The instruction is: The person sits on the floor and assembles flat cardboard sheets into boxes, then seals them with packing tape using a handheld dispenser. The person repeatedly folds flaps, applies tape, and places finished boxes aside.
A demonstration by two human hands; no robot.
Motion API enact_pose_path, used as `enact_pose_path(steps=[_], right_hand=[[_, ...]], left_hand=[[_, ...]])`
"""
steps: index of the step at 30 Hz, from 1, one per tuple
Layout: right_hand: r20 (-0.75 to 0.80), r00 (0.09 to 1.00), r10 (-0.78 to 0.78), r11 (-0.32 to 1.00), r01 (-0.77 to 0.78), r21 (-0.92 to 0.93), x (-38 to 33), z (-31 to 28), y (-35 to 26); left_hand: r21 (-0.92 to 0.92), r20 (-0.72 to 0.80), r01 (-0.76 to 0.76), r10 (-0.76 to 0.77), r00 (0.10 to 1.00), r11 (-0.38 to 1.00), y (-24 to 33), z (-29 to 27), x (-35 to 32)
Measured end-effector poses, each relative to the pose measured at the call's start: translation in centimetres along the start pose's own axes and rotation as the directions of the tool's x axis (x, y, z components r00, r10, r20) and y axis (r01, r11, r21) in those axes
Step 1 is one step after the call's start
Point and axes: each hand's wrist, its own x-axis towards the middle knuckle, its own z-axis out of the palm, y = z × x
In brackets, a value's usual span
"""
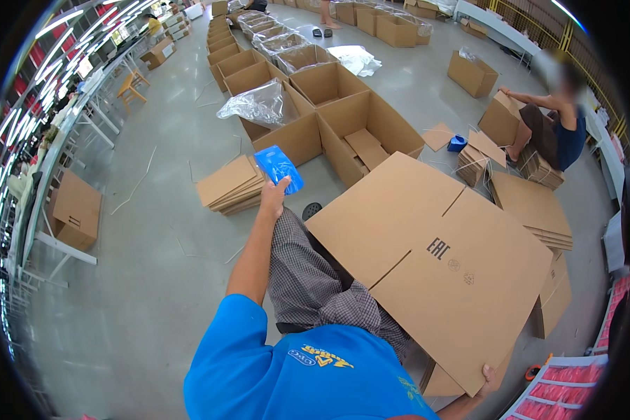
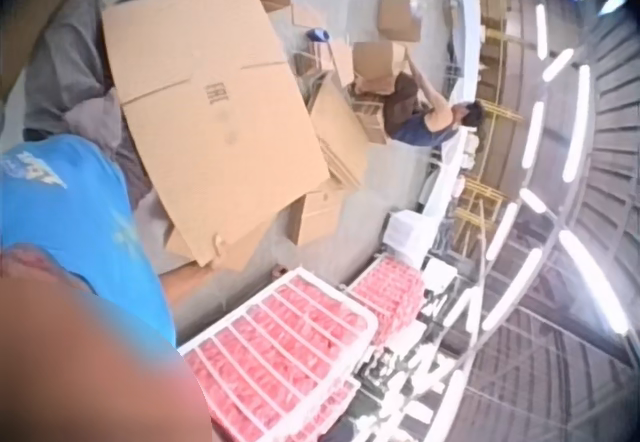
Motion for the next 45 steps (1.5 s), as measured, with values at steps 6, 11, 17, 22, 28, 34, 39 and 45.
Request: enact_pose_path(steps=[6,11,17,22,28,34,39,45], right_hand=[[-0.018,0.998,0.065,0.997,-0.064,0.048,-0.2,-1.0,1.0],[-0.067,0.993,0.097,0.995,-0.095,0.04,-0.8,-2.4,0.2],[-0.074,0.994,0.081,0.997,-0.08,0.017,-0.9,-2.6,-1.4],[-0.033,0.996,0.079,0.997,-0.08,-0.018,0.3,-1.7,-2.3],[-0.003,0.995,0.104,0.993,-0.104,-0.049,0.9,-1.1,-1.8],[0.044,0.989,0.139,0.988,-0.135,-0.076,1.3,-0.6,-0.8],[0.048,0.99,0.131,0.99,-0.128,-0.062,2.3,0.4,0.5],[0.05,0.988,0.148,0.987,-0.144,-0.07,4.2,-1.9,2.4]], left_hand=[[-0.072,-0.001,-0.01,0.01,1.0,0.997,-0.7,0.3,1.2],[0.031,0.07,-0.003,0.001,0.998,1.0,-0.8,0.8,1.2],[0.382,0.251,-0.001,-0.103,0.962,0.924,-0.4,0.3,0.0],[0.369,0.252,0.047,-0.148,0.956,0.928,0.7,-1.2,-0.8],[0.219,0.184,0.057,-0.099,0.978,0.974,-0.3,-0.6,0.4],[0.268,0.203,0.095,-0.152,0.967,0.959,-1.3,0.4,0.2],[0.279,0.247,0.077,-0.149,0.957,0.957,-0.7,1.0,-0.8],[0.321,0.169,0.132,-0.193,0.967,0.938,-1.3,1.5,-1.1]])
